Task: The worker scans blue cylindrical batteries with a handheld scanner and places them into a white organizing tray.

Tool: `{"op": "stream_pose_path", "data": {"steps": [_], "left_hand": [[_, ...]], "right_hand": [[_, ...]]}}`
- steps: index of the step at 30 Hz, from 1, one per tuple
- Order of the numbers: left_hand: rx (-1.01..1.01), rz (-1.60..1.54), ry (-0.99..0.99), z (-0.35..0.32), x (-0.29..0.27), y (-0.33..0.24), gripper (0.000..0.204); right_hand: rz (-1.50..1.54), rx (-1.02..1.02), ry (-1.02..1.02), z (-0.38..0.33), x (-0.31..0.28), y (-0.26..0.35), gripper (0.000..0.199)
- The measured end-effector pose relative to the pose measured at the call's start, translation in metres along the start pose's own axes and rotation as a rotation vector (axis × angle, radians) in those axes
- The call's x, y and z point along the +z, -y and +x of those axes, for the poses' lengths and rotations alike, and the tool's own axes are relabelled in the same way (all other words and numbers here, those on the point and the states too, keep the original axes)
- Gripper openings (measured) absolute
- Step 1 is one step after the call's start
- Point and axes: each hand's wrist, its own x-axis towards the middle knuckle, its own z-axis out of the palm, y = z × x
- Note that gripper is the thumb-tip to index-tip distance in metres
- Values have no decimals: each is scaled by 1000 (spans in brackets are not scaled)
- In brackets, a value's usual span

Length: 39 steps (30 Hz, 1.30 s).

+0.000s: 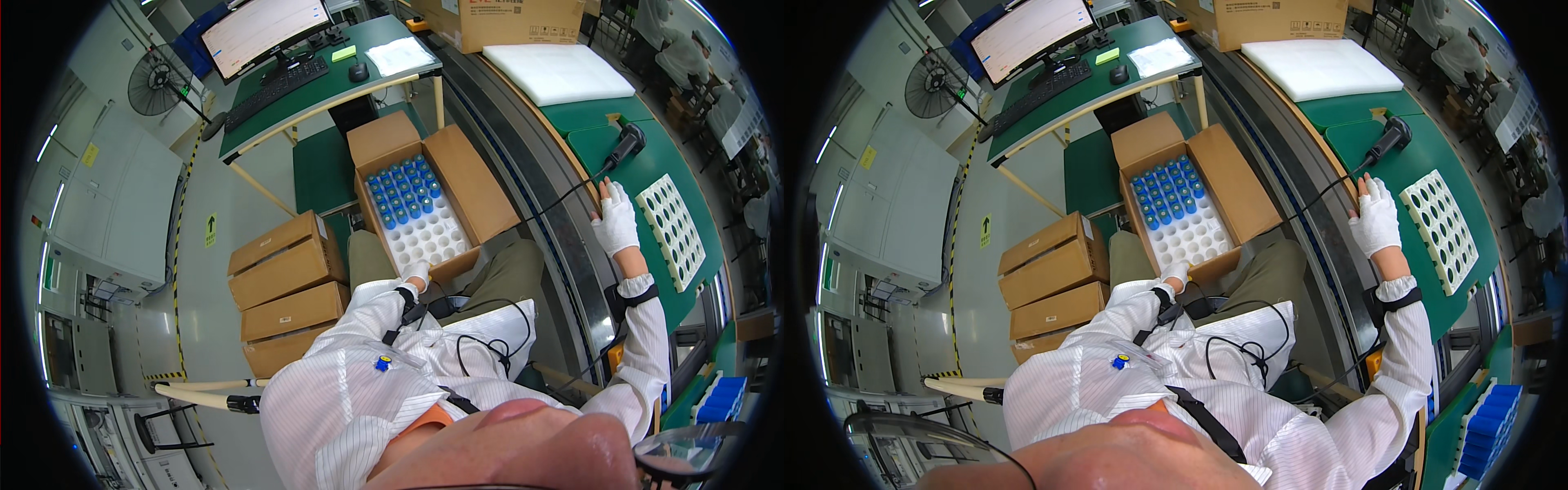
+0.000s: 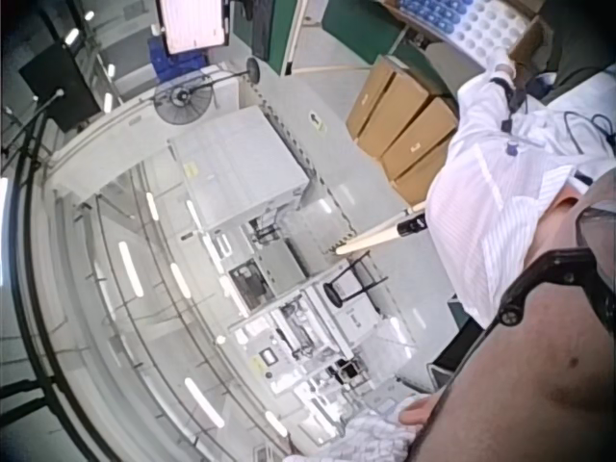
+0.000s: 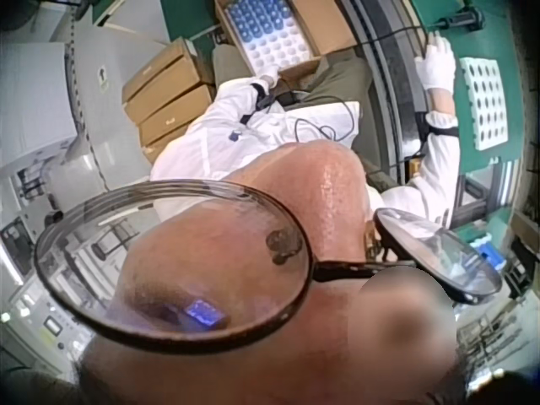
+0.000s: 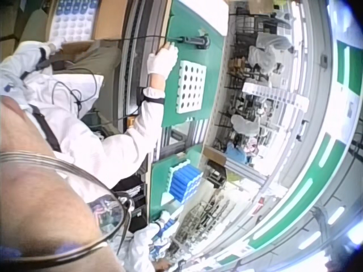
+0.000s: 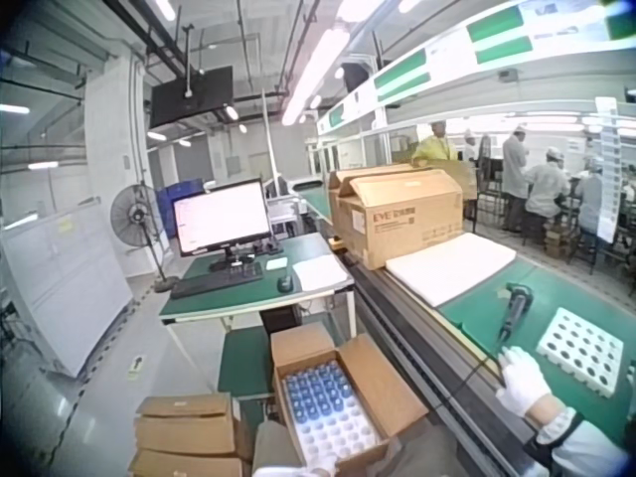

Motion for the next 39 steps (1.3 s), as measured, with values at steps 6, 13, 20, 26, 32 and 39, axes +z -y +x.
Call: {"op": "stream_pose_path", "data": {"steps": [6,13,20,26,32,39], "left_hand": [[-45,4,-15,3,-2,-2,27],[10,-81,34,-4,-10,-4,42],[10,-127,-8,-4,-7,-4,53],[-3,-103,22,-4,-9,-6,57],[-8,-76,59,-2,-8,-4,57],[52,-44,58,5,-1,0,47]], "right_hand": [[10,-9,10,0,-1,0,65],[-2,1,14,0,1,-2,64],[-2,10,28,1,1,-2,64],[-14,13,21,0,-1,0,63],[38,-1,-24,3,-2,-1,62],[-27,-6,-27,-1,5,-8,57]]}}
